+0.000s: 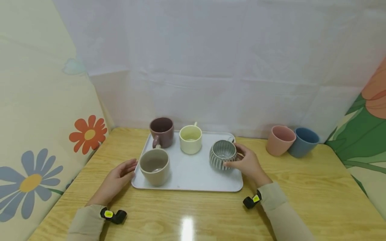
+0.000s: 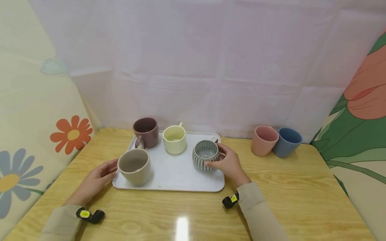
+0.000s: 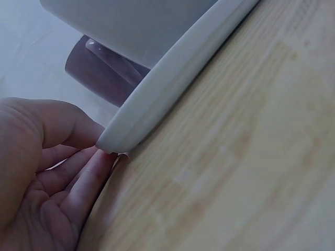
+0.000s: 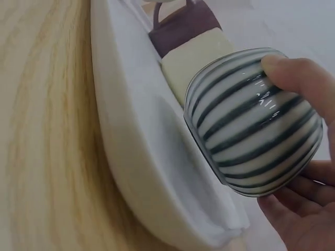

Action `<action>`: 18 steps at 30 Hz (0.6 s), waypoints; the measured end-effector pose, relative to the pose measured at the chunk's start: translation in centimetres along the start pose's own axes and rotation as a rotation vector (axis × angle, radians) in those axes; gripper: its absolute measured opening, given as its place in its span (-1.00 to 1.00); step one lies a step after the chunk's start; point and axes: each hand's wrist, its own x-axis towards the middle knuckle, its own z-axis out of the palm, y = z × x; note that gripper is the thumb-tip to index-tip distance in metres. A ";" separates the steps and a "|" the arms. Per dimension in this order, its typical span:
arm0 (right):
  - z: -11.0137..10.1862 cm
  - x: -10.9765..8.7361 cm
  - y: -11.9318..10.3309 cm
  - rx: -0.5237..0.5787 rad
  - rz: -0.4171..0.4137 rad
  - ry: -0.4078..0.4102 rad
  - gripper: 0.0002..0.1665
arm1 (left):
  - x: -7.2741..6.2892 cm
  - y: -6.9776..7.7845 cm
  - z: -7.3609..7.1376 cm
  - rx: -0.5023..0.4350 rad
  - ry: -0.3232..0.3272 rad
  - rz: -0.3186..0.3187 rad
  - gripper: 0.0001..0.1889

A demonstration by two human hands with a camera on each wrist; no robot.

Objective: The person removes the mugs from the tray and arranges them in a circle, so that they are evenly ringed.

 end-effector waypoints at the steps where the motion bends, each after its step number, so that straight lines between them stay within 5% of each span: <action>1: -0.1 -0.2 -0.2 -0.004 0.000 0.005 0.10 | 0.0 0.0 0.0 0.003 0.000 0.000 -0.44; 18: -3.5 -3.2 -2.3 -0.048 0.055 0.094 0.13 | -0.1 -0.2 0.0 0.004 0.001 0.001 -0.43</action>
